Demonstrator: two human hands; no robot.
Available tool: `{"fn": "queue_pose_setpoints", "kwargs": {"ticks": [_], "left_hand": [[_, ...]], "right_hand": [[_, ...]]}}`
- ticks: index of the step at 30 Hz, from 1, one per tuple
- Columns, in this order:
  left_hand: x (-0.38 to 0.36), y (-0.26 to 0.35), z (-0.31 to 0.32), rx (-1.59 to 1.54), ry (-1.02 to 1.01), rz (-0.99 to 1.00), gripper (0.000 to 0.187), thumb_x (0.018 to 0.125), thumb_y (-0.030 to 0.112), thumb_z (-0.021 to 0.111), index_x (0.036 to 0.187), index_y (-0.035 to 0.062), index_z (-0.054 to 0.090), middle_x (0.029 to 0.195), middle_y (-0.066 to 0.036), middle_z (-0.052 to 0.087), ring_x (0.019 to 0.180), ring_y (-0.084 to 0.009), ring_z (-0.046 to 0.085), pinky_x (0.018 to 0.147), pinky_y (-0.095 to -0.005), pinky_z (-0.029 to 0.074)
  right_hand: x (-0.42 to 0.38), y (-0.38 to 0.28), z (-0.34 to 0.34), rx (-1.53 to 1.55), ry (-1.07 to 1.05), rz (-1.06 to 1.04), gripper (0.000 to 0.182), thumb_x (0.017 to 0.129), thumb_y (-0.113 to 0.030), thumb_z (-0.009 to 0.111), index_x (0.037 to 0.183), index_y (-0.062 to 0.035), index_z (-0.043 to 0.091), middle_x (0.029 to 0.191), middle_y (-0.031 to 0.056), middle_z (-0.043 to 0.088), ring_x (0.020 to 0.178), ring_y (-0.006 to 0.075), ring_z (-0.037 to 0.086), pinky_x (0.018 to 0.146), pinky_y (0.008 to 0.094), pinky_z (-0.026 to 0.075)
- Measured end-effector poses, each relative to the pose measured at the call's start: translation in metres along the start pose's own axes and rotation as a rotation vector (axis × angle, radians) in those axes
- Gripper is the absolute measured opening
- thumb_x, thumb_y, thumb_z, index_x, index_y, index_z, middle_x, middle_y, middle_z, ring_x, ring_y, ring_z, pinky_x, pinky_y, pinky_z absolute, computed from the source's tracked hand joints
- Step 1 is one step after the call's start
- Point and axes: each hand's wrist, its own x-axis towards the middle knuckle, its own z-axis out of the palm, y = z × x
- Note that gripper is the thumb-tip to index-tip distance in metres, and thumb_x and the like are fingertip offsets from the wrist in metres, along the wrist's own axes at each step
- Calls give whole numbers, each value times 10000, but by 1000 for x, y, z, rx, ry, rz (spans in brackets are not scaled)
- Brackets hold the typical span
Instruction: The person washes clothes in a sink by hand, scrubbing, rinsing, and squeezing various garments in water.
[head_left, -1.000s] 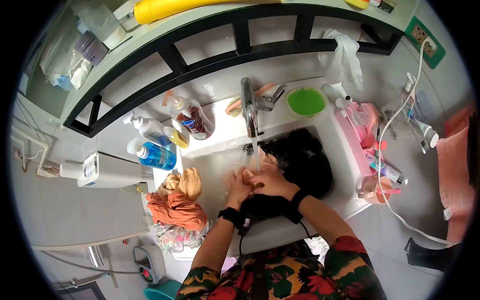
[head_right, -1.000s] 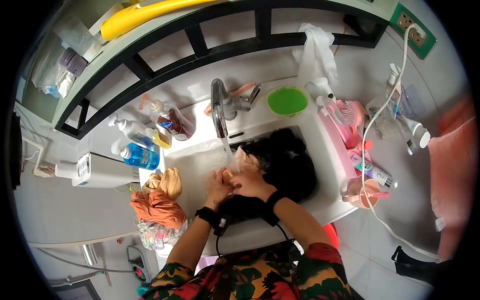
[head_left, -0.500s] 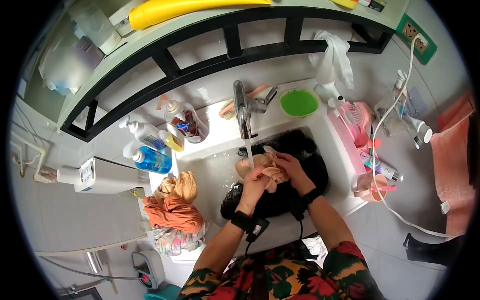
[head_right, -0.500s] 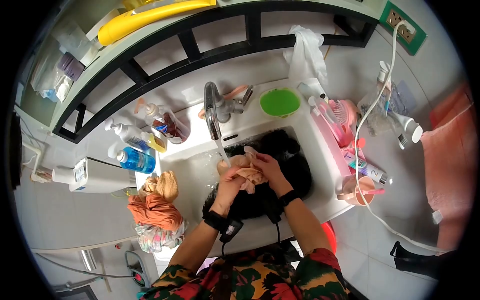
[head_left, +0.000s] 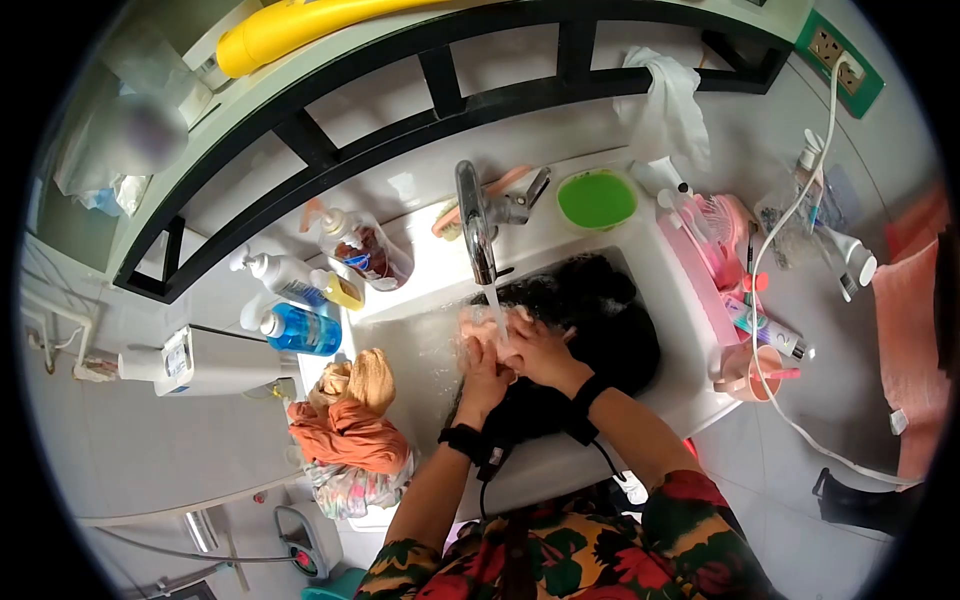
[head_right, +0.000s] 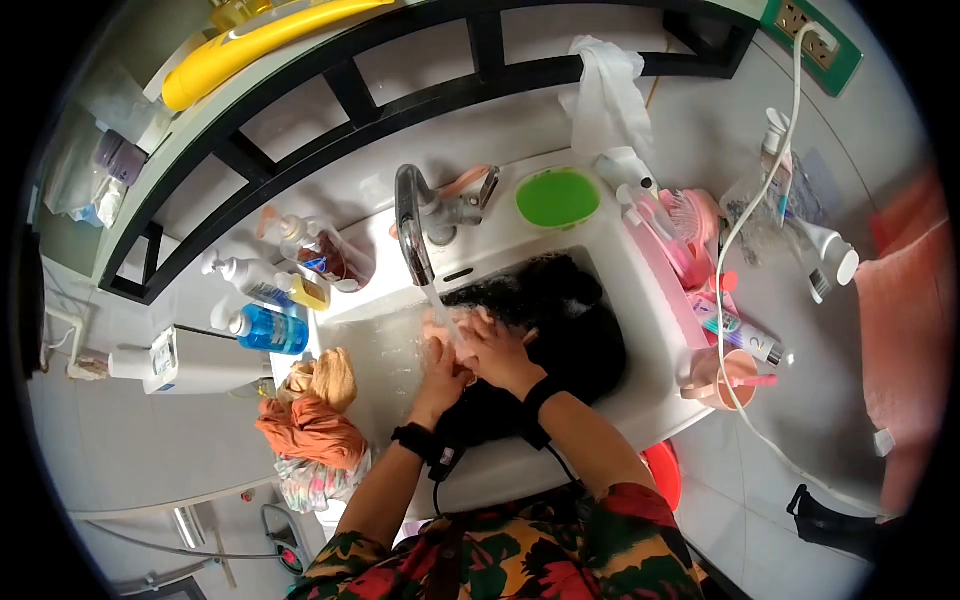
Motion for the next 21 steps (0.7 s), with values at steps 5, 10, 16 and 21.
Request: {"fn": "queue_pose_setpoints", "kwargs": {"ticks": [5,10,16,21], "left_hand": [[22,5,-7,-251,-422,-373,548,720,160,607,1216,32,410,1116,-252,485,987,-360,507,808,-383,418],[26,21,-20,-243,-108,-290,289,696,134,609,938,-17,560,781,-177,603,724,-295,582,661,-371,442],[17,61,-49,-964,43,-642,97,688,66,608,726,-10,561,660,-47,562,564,-88,500,508,-229,395],[16,88,-83,-962,118,-448,149,659,-27,597,634,70,487,623,38,494,542,-28,408,484,-174,321]], "right_hand": [[20,23,41,113,-163,41,575,784,-311,509,1269,-50,343,1371,125,237,1149,373,356,943,473,301],[26,6,18,122,-268,261,522,778,-242,538,1252,-111,365,1197,172,454,1033,352,478,878,385,390],[14,25,21,1010,-162,392,669,692,-256,698,1242,-58,372,1136,111,485,1029,192,473,863,284,395],[6,13,-33,1304,-241,203,715,708,-107,681,1294,-13,281,1189,99,423,1099,175,413,949,288,330]]}}
